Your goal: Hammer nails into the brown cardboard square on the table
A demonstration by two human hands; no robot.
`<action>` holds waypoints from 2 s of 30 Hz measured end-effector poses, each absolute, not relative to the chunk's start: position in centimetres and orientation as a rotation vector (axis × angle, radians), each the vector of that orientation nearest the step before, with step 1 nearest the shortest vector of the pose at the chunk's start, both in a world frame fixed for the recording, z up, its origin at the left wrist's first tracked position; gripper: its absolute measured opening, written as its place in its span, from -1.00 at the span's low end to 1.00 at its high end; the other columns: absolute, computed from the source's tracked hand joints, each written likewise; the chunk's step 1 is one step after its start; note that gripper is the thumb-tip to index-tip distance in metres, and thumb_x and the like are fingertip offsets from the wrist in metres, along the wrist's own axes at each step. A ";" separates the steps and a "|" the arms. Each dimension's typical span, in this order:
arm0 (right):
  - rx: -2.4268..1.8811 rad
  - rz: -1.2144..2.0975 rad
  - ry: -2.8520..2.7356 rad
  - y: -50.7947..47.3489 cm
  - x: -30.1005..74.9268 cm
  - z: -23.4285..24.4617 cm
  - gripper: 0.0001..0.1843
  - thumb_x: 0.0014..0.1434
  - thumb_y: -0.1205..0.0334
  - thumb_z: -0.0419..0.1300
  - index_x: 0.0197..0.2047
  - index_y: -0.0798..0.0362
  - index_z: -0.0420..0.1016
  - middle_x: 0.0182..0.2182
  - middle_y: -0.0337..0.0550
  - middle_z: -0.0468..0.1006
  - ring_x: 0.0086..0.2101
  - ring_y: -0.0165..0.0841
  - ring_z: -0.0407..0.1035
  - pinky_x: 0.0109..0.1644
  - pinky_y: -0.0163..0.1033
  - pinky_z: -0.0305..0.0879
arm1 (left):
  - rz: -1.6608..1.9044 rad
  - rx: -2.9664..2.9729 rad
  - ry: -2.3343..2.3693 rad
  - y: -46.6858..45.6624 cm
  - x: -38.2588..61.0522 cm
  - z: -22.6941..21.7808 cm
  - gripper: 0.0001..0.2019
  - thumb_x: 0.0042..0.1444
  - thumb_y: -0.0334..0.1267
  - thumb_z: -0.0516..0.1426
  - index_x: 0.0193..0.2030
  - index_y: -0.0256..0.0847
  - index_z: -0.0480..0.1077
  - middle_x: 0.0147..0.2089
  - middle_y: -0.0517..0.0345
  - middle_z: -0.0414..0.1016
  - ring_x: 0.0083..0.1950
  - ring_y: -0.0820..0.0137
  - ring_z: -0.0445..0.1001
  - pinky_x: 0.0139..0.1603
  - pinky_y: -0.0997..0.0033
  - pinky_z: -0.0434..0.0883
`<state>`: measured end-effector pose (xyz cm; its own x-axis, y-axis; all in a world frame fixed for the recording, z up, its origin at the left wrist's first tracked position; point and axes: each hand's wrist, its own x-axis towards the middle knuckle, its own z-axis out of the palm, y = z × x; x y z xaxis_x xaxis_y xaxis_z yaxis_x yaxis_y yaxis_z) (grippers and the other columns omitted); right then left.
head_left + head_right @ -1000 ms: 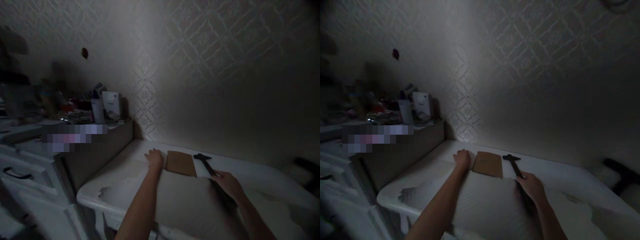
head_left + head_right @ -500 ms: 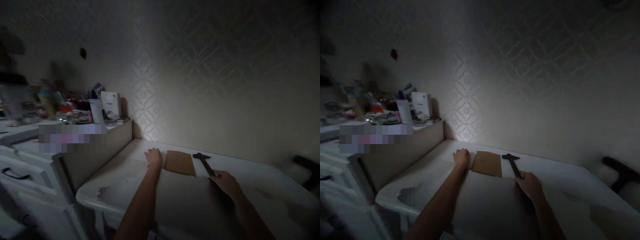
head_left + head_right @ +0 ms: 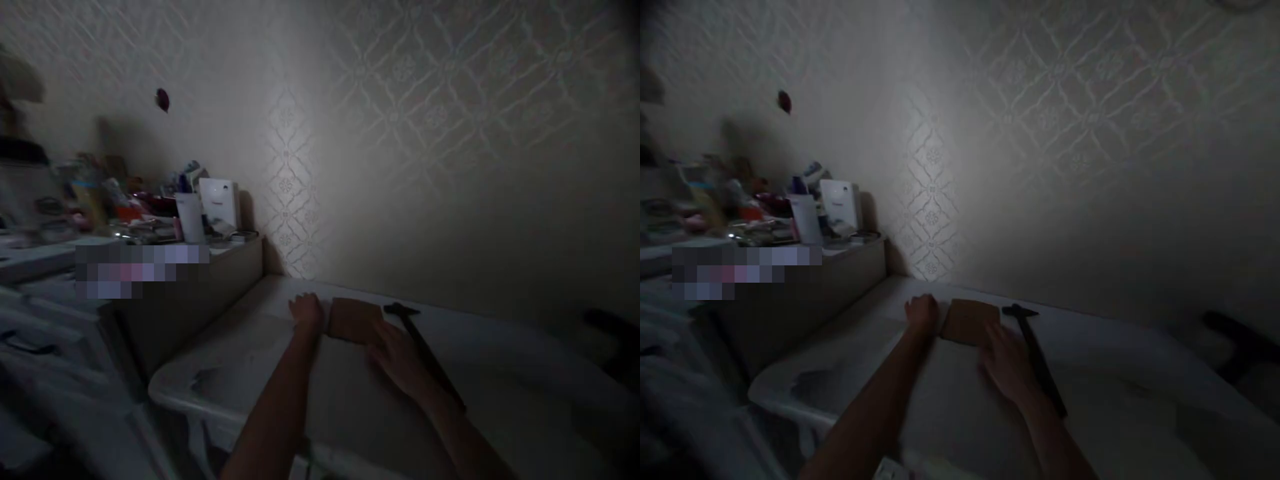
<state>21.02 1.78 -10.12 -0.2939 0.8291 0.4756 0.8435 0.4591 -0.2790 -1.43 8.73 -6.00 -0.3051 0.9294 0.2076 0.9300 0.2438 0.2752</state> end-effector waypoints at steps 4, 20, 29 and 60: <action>-1.505 0.148 -2.290 1.4 20.0 -10.1 -0.37 0.29 0.05 -0.04 0.33 0.19 0.23 0.32 0.09 0.20 0.31 -0.14 0.06 0.36 0.05 0.00 | -0.544 -1.875 -2.477 8.7 -1.4 -6.0 -0.68 0.23 -0.37 -0.03 -0.05 -0.17 0.52 0.01 -0.11 0.56 0.12 0.17 0.43 0.13 0.14 0.25; -1.511 0.301 -2.316 0.1 20.2 -8.5 -0.44 0.31 0.13 -0.02 0.30 0.20 0.29 0.33 0.08 0.20 0.32 -0.16 0.05 0.39 0.02 -0.07 | -0.519 -1.890 -2.466 8.6 -1.5 -5.9 -0.68 0.25 -0.31 -0.01 -0.02 -0.18 0.53 0.06 -0.10 0.54 0.13 0.15 0.44 0.04 0.23 0.34; -1.451 0.315 -2.293 0.1 20.4 -8.6 -0.48 0.29 0.15 0.01 0.26 0.14 0.35 0.29 0.03 0.28 0.29 -0.17 0.10 0.37 0.01 -0.02 | -0.613 -1.815 -2.598 9.0 -2.2 -5.9 -0.70 0.18 -0.29 0.05 -0.02 -0.11 0.52 0.02 -0.01 0.58 0.12 0.18 0.47 0.04 0.26 0.34; -1.393 0.351 -2.280 -0.3 20.4 -8.1 -0.50 0.22 0.25 0.06 0.20 0.20 0.43 0.25 0.10 0.33 0.26 -0.15 0.17 0.36 0.00 0.02 | -0.590 -2.397 -2.077 8.3 2.0 -5.9 -0.71 0.19 -0.02 0.16 -0.14 -0.13 0.60 -0.10 0.01 0.61 -0.02 0.23 0.51 -0.03 0.41 0.36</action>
